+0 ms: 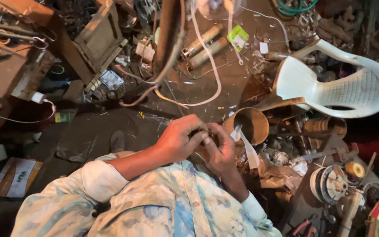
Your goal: The person strips insulation from a white wire using pliers, twists the exposed strands, and then wraps the joint with yellow and blue electrical tape. The work is performed in a cluttered workshop with tools and materials visible around the workspace.
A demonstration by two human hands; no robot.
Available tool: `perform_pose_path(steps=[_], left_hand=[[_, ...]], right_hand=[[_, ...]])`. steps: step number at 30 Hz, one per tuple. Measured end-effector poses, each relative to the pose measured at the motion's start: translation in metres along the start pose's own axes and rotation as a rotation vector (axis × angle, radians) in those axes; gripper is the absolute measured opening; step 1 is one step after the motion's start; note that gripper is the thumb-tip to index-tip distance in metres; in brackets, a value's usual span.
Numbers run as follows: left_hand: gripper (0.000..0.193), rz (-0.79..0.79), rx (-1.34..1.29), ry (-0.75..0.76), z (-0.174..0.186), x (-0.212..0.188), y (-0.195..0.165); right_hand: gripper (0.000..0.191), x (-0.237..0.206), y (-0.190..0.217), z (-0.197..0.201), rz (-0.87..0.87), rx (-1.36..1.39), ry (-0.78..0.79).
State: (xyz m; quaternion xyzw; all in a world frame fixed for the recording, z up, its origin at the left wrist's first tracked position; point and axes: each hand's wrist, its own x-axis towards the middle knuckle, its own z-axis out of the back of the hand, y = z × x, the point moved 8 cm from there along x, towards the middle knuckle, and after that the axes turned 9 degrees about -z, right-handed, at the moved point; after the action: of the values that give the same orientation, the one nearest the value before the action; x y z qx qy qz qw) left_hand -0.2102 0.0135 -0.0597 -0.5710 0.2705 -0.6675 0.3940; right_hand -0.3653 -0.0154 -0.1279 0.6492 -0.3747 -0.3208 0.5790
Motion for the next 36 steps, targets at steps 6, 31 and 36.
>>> perform_pose_path(steps=[6,31,36], left_hand=[[0.028,-0.530,0.303,0.083,0.081,0.005,-0.095],[0.011,-0.249,0.414,0.677,0.071,0.081,-0.033],[0.015,-0.280,0.277,0.324,0.079,0.078,-0.033]], right_hand=[[0.012,0.000,0.034,-0.022,0.097,-0.092,-0.023],[0.010,0.028,0.091,-0.051,0.270,0.287,-0.063],[0.011,0.035,0.094,-0.039,0.233,0.228,-0.054]])
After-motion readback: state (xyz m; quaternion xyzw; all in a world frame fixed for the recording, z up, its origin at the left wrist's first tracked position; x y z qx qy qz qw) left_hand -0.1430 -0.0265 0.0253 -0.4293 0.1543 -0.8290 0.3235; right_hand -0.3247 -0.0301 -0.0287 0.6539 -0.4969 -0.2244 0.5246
